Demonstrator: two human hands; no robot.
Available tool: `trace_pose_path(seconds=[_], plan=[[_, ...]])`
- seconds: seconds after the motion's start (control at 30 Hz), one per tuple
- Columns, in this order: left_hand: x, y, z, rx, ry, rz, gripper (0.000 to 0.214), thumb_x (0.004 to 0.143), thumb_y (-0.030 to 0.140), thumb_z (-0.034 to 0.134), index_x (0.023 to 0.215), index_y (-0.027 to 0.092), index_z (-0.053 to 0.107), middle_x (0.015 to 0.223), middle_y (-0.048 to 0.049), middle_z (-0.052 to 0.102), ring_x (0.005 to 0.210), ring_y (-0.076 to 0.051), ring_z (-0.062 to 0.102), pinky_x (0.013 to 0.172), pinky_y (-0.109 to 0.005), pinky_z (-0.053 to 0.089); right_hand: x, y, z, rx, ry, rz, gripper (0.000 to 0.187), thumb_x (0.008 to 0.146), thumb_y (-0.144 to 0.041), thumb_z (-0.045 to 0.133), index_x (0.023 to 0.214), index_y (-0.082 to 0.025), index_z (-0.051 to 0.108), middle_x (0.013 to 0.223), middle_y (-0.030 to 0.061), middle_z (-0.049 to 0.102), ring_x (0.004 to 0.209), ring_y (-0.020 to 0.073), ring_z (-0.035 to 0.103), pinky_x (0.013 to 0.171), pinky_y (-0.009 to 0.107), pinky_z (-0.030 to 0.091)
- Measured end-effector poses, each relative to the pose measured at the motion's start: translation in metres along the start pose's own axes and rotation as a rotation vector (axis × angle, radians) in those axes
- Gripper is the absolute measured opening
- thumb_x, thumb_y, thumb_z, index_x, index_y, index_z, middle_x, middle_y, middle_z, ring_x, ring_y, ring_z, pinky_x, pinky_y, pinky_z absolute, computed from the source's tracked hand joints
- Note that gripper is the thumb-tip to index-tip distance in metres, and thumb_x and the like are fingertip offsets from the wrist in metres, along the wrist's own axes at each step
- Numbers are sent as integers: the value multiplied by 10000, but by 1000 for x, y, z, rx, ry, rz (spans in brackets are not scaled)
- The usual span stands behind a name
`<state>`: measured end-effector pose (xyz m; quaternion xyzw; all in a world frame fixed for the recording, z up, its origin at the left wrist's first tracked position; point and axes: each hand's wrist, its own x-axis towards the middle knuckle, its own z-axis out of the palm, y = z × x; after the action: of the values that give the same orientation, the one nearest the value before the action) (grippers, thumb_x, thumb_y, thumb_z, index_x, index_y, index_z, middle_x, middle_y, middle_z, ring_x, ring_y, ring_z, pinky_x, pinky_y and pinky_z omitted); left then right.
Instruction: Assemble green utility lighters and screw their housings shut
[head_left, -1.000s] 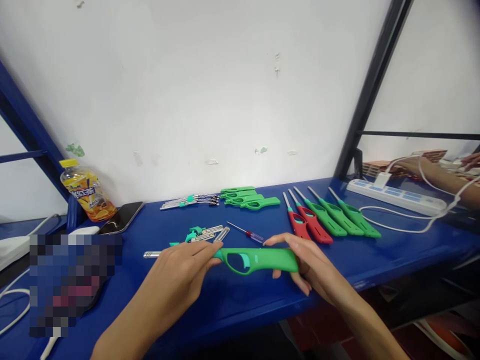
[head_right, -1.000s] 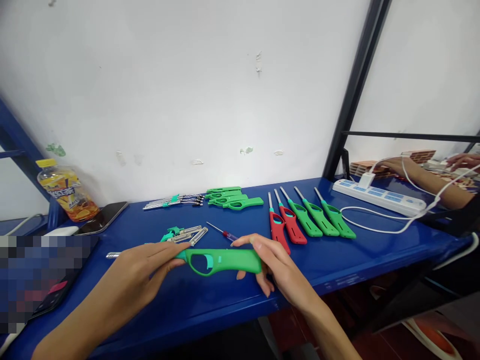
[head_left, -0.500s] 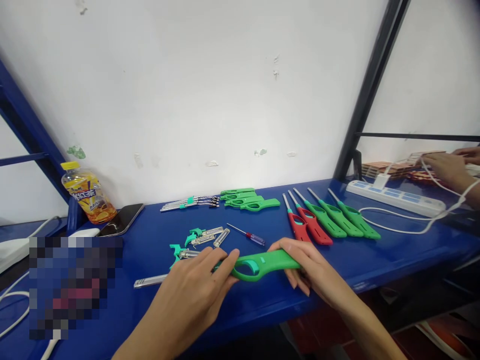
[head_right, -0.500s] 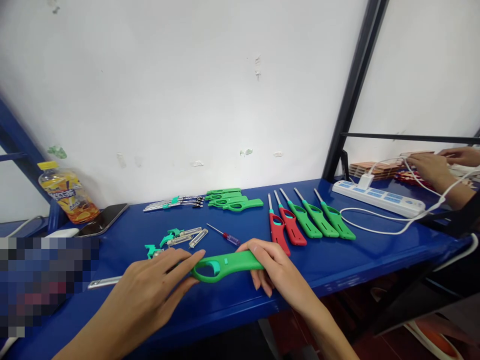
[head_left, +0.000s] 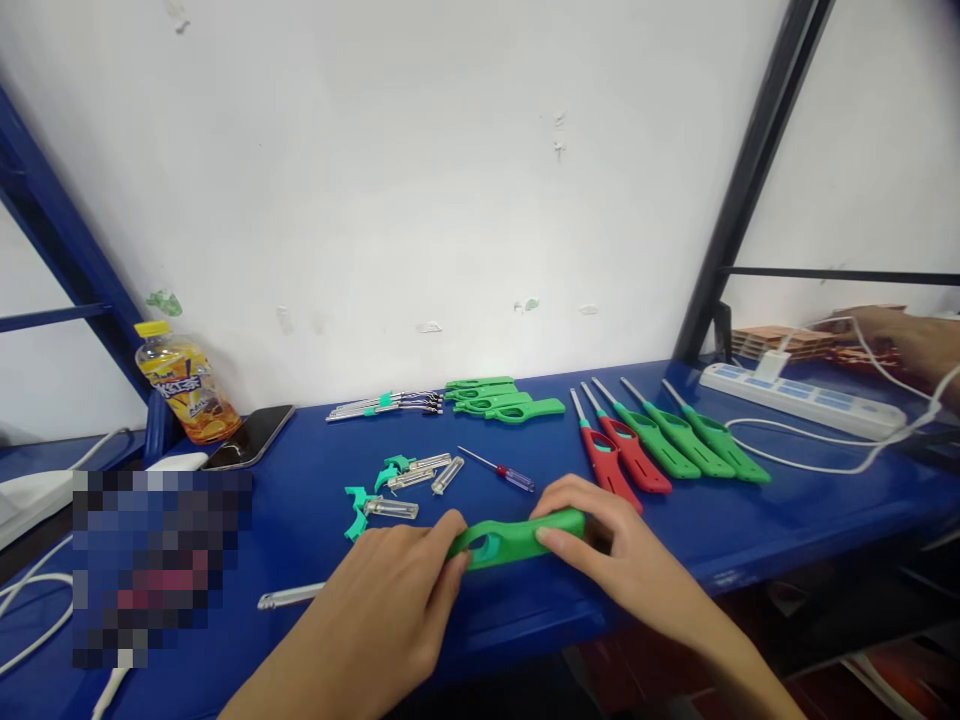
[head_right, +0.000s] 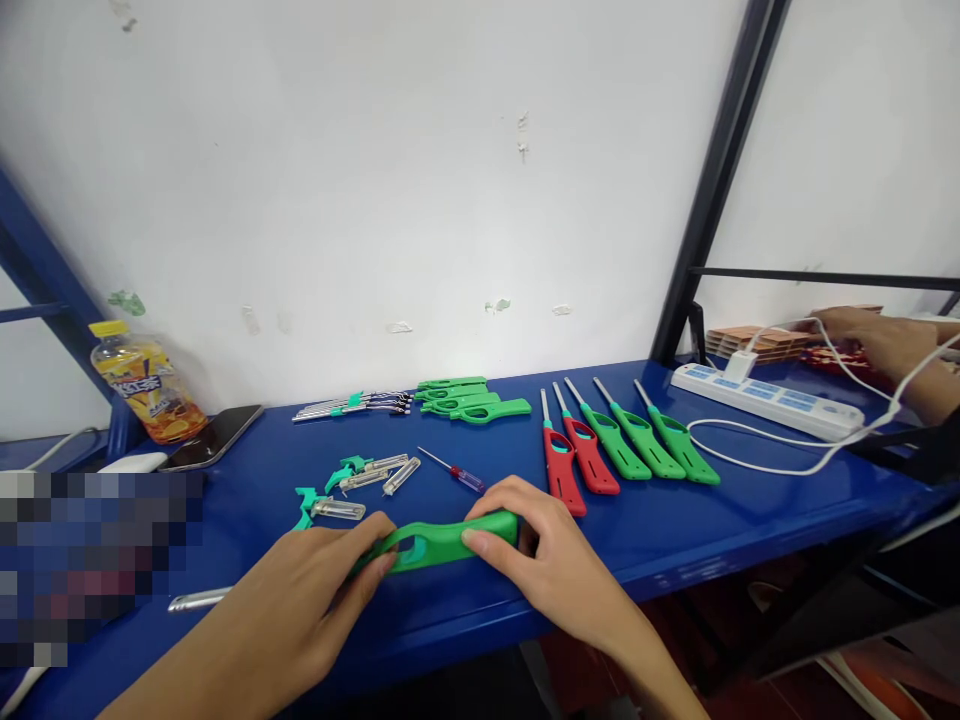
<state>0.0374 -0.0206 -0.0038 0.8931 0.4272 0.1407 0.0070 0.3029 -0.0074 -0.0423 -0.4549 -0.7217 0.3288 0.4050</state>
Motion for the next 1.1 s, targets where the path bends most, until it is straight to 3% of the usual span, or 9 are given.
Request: trace_pose_path(seconds=[0.23, 0.4, 0.57, 0.63, 0.73, 0.83, 1.1], plan=[[2, -6, 5, -2, -79, -76, 262, 1070, 193, 476, 857, 225, 626, 928, -43, 711, 818, -244, 712, 714, -337, 531, 0, 0, 8, -134, 2, -38, 191, 1031, -448, 674, 998, -285, 769, 1059, 26, 734, 1050, 251, 657, 952, 370, 465], [5, -15, 6, 56, -51, -88, 152, 1051, 228, 568, 1073, 222, 718, 981, -54, 762, 881, -261, 755, 749, -338, 568, 2, 1, 12, -201, 10, -43, 193, 1044, -429, 660, 1025, -295, 798, 1103, 46, 714, 1082, 260, 657, 990, 396, 472], [2, -42, -5, 159, 19, -147, 386, 1049, 93, 397, 1121, 199, 761, 1034, -109, 769, 964, -301, 745, 819, -406, 587, 0, 2, 13, -238, 52, -42, 289, 1084, -477, 567, 1142, -296, 785, 1239, 69, 703, 1195, 279, 637, 1088, 456, 457], [-1, -55, -7, 200, 40, -189, 481, 1000, 18, 346, 1214, 167, 750, 1015, -135, 744, 956, -317, 722, 758, -405, 587, -2, 2, 13, -248, 80, -46, 373, 1113, -499, 481, 1273, -301, 754, 1384, 77, 666, 1329, 292, 573, 1186, 499, 393], [-4, -68, -5, 232, 33, -206, 607, 945, -42, 312, 1327, 187, 725, 1081, -143, 701, 944, -299, 669, 790, -412, 582, -5, 3, 15, -277, 47, -48, 475, 1132, -529, 390, 1495, -336, 628, 1615, 25, 535, 1542, 287, 382, 1302, 542, 258], [-4, -71, -1, 235, -1, -209, 639, 940, -45, 320, 1356, 228, 722, 1153, -133, 666, 959, -280, 623, 837, -414, 570, -6, 5, 17, -344, -23, -32, 514, 1128, -559, 374, 1569, -362, 551, 1690, -37, 451, 1617, 276, 262, 1336, 565, 195], [2, -73, -3, 250, -119, -308, 742, 826, -108, 370, 1408, 212, 702, 1197, -141, 619, 1030, -310, 580, 851, -432, 547, -3, 5, 17, -312, 93, -18, 488, 1137, -541, 342, 1439, -355, 676, 1557, 4, 592, 1497, 269, 464, 1295, 534, 329]])
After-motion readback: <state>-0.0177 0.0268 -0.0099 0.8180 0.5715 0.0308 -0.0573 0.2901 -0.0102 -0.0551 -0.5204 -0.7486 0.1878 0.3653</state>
